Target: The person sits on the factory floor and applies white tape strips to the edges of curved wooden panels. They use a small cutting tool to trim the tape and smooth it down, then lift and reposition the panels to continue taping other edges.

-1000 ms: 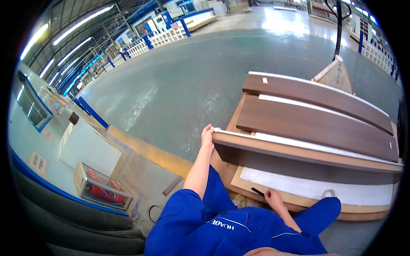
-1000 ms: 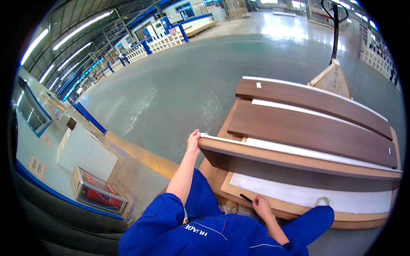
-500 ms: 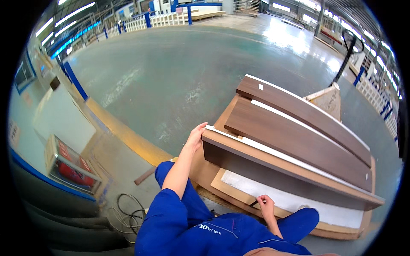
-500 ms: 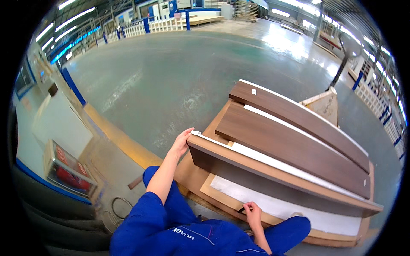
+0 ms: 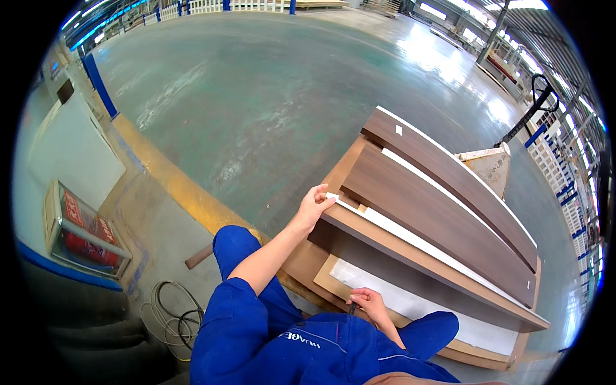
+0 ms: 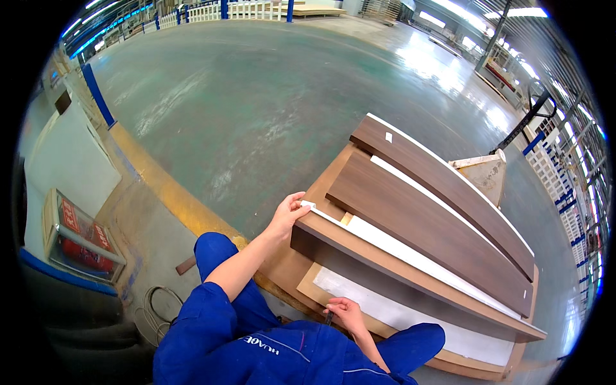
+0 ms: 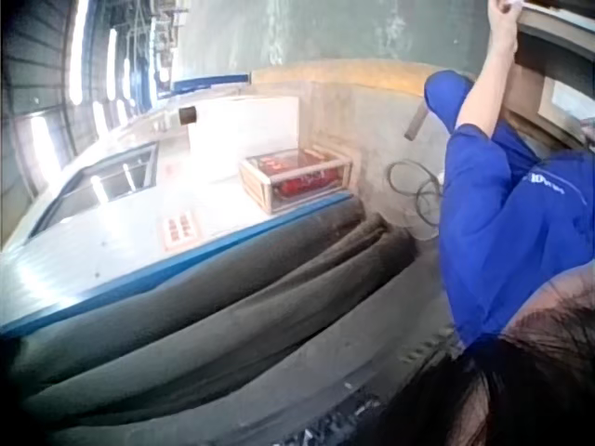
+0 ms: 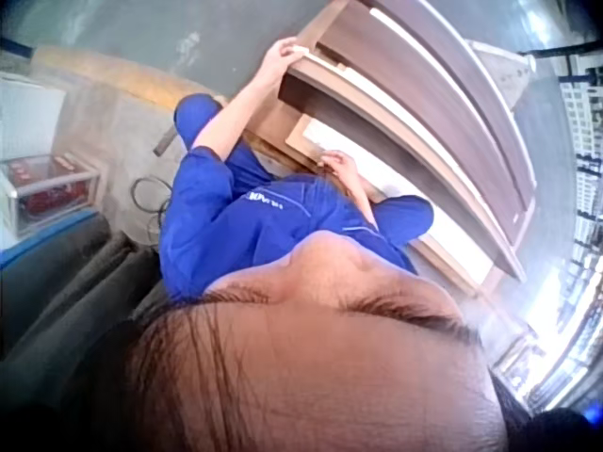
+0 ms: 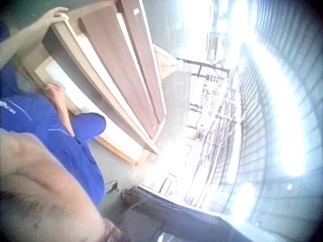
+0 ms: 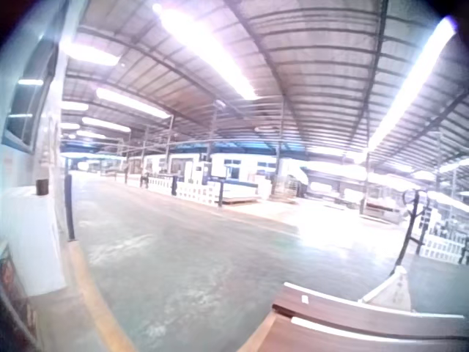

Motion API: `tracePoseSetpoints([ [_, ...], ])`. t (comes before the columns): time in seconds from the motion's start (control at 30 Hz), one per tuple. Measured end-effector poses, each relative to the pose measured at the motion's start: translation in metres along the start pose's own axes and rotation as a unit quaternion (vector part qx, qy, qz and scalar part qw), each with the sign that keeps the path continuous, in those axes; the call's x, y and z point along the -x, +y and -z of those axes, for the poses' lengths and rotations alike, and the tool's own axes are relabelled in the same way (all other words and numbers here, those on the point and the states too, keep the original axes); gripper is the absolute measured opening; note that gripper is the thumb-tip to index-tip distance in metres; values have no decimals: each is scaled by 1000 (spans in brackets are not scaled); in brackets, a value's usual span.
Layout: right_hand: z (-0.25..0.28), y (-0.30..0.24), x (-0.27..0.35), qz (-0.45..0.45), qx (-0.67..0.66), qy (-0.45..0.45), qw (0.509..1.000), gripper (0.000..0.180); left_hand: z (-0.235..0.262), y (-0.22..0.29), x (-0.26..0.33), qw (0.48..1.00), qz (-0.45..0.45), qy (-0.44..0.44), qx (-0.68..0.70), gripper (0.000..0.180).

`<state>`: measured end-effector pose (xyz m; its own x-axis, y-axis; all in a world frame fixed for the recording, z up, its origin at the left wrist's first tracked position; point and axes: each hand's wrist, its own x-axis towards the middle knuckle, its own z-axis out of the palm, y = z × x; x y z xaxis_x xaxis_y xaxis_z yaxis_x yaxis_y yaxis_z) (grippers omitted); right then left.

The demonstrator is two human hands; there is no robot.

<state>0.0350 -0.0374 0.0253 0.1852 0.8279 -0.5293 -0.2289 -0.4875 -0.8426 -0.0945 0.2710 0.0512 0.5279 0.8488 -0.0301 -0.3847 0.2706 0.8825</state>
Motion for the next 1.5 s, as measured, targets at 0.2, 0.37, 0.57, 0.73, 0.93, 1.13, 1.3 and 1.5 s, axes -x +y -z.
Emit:
tracePoseSetpoints([
  [0.2,-10,28,1,-19,37,-33,999,33,-2,0,1,999,-22,8,-25,52],
  [0.37,0,31,17,-91,-23,-51,994,40,4,9,-6,998,32,23,56,40],
  [0.57,12,37,42,-168,-115,-96,974,14,-3,18,6,994,-30,67,-75,48],
  [0.73,18,62,43,-149,-193,-140,960,7,-3,3,0,984,-43,82,-149,58],
  [0.93,-15,-15,38,-9,-116,16,993,7,-4,9,-4,989,-36,49,-133,58],
  [1.13,-21,-85,14,135,-45,-9,990,6,-2,10,-3,996,-18,46,-77,53],
  [1.3,-31,-124,-3,171,-8,-19,985,8,2,7,-4,996,-19,37,-83,46],
  [1.5,-34,-140,-11,158,-31,-60,985,10,4,9,-1,998,-5,52,-24,34],
])
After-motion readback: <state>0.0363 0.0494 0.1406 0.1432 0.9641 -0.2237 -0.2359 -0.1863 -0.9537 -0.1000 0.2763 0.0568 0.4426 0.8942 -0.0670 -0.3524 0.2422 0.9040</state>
